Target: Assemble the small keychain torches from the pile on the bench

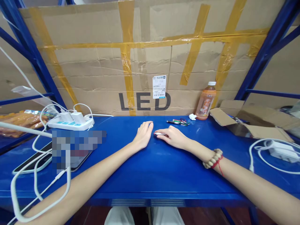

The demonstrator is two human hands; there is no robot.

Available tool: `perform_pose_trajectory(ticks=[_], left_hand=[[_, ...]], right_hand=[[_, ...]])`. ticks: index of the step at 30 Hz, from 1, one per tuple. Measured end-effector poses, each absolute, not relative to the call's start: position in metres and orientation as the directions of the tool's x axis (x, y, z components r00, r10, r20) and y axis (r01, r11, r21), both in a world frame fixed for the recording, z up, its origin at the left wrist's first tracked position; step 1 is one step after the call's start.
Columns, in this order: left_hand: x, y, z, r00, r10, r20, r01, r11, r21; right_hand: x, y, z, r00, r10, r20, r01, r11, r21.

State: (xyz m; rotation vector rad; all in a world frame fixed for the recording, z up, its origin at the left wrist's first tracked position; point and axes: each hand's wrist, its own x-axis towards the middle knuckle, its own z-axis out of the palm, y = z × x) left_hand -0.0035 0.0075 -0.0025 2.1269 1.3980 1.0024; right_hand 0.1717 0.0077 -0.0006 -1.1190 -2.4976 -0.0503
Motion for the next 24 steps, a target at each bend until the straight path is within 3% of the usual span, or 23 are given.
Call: perform_pose_trajectory(ticks=[24], left_hand=[[-0.0042, 0.0076, -0.0022, 0.233, 0.914, 0.333, 0.631, -0.403, 0.663]], right_hand=[[0.1706, 0.0075, -0.0001, -0.569, 0.736, 0.367, 0.756, 0.644, -0.117]])
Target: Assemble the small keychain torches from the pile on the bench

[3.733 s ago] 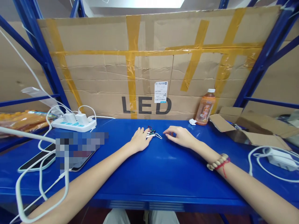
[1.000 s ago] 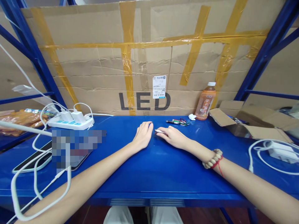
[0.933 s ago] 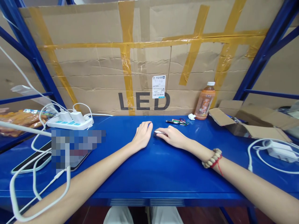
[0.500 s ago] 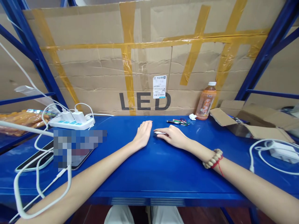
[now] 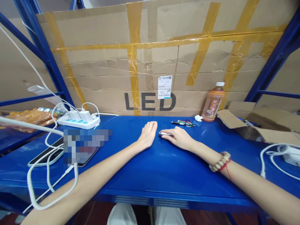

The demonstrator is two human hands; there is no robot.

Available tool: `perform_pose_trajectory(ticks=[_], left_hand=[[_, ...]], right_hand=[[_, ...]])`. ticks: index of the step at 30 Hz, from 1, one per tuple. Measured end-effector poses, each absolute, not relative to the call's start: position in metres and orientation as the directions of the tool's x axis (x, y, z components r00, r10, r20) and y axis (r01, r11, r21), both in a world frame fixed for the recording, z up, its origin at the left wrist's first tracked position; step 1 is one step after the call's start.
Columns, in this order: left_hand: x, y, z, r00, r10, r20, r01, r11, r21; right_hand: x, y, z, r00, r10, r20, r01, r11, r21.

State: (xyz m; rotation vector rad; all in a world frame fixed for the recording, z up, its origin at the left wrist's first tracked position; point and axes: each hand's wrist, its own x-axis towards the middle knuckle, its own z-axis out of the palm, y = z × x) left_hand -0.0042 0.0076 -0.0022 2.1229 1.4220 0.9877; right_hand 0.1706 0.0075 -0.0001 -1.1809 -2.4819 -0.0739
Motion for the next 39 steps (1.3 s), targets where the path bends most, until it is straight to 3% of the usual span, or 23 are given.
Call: perform_pose_trajectory(ticks=[16, 27, 39], left_hand=[[-0.0033, 0.0066, -0.0009, 0.234, 0.918, 0.32, 0.625, -0.394, 0.674], [-0.0037, 0.0084, -0.002, 0.232, 0.917, 0.325, 0.64, -0.396, 0.659], [-0.0039, 0.0083, -0.0025, 0.228, 0.918, 0.326, 0.65, -0.392, 0.65]], right_hand=[[0.172, 0.0085, -0.0002, -0.562, 0.748, 0.353, 0.742, 0.645, -0.185], [0.1727, 0.0102, -0.0028, -0.571, 0.734, 0.368, 0.756, 0.645, -0.113], [0.1729, 0.01, -0.0021, -0.565, 0.741, 0.364, 0.763, 0.636, -0.111]])
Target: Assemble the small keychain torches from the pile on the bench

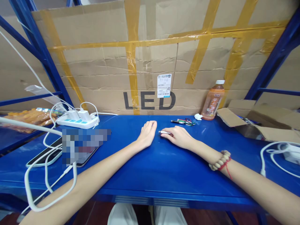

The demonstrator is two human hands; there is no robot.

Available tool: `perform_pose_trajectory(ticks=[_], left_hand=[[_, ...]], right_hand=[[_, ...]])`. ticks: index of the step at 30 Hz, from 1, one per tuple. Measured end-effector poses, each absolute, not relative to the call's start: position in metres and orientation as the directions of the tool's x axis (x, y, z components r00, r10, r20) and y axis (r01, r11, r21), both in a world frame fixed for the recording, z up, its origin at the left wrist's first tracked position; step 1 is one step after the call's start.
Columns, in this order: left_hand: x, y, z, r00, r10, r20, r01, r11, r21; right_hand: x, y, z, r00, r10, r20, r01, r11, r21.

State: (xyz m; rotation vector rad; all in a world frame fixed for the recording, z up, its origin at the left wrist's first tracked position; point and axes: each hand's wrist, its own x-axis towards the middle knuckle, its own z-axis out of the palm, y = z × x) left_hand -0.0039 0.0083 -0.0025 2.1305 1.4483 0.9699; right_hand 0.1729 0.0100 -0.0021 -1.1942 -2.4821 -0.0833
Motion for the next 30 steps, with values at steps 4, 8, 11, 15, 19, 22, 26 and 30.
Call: perform_pose_trajectory(ticks=[4, 8, 11, 15, 19, 22, 26, 30], left_hand=[[-0.0035, 0.0082, -0.002, 0.224, 0.92, 0.32, 0.648, -0.386, 0.657], [-0.0032, 0.0075, -0.0013, 0.222, 0.923, 0.315, 0.64, -0.382, 0.667], [-0.003, 0.0069, -0.0009, 0.221, 0.922, 0.317, 0.639, -0.382, 0.667], [-0.0031, 0.0063, -0.0006, 0.225, 0.92, 0.32, 0.643, -0.387, 0.66], [-0.0031, 0.0059, -0.0004, 0.225, 0.92, 0.32, 0.64, -0.387, 0.664], [-0.0032, 0.0054, -0.0002, 0.226, 0.923, 0.311, 0.633, -0.382, 0.674], [-0.0033, 0.006, -0.0004, 0.23, 0.922, 0.312, 0.633, -0.385, 0.672], [-0.0035, 0.0084, -0.002, 0.233, 0.919, 0.319, 0.644, -0.391, 0.658]], right_hand=[[0.1728, 0.0099, -0.0019, -0.565, 0.741, 0.363, 0.765, 0.635, -0.105], [0.1731, 0.0099, -0.0024, -0.566, 0.744, 0.355, 0.768, 0.633, -0.102], [0.1732, 0.0101, -0.0028, -0.57, 0.741, 0.355, 0.765, 0.636, -0.102], [0.1727, 0.01, -0.0026, -0.569, 0.743, 0.352, 0.767, 0.634, -0.1], [0.1722, 0.0092, -0.0024, -0.564, 0.75, 0.346, 0.774, 0.626, -0.095], [0.1719, 0.0082, -0.0017, -0.56, 0.755, 0.341, 0.779, 0.62, -0.093], [0.1714, 0.0064, 0.0003, -0.556, 0.765, 0.327, 0.785, 0.612, -0.096], [0.1713, 0.0062, 0.0004, -0.558, 0.763, 0.325, 0.782, 0.615, -0.101]])
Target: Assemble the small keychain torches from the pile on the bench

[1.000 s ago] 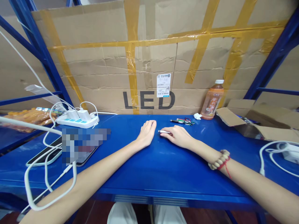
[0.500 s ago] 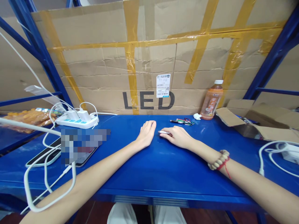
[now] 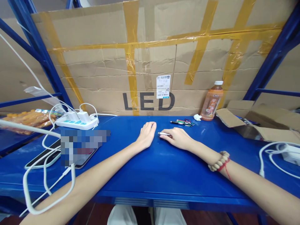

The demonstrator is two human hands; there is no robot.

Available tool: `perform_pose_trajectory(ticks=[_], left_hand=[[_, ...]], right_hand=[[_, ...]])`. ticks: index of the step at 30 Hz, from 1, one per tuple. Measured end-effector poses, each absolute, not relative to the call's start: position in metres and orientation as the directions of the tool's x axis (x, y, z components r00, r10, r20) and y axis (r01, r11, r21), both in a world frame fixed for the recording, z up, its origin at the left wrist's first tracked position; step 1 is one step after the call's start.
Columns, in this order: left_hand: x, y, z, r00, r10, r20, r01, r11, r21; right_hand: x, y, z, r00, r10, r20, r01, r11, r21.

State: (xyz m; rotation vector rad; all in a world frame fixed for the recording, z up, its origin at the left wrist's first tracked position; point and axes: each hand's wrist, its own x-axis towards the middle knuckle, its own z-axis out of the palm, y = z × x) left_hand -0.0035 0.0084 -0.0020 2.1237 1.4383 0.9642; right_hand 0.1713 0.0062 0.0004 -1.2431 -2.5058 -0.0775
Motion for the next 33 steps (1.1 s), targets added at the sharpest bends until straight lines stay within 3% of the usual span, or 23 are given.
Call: perform_pose_trajectory(ticks=[33], left_hand=[[-0.0035, 0.0057, 0.0012, 0.259, 0.92, 0.294, 0.67, -0.39, 0.632]], right_hand=[[0.1736, 0.0103, -0.0029, -0.574, 0.739, 0.353, 0.765, 0.638, -0.093]])
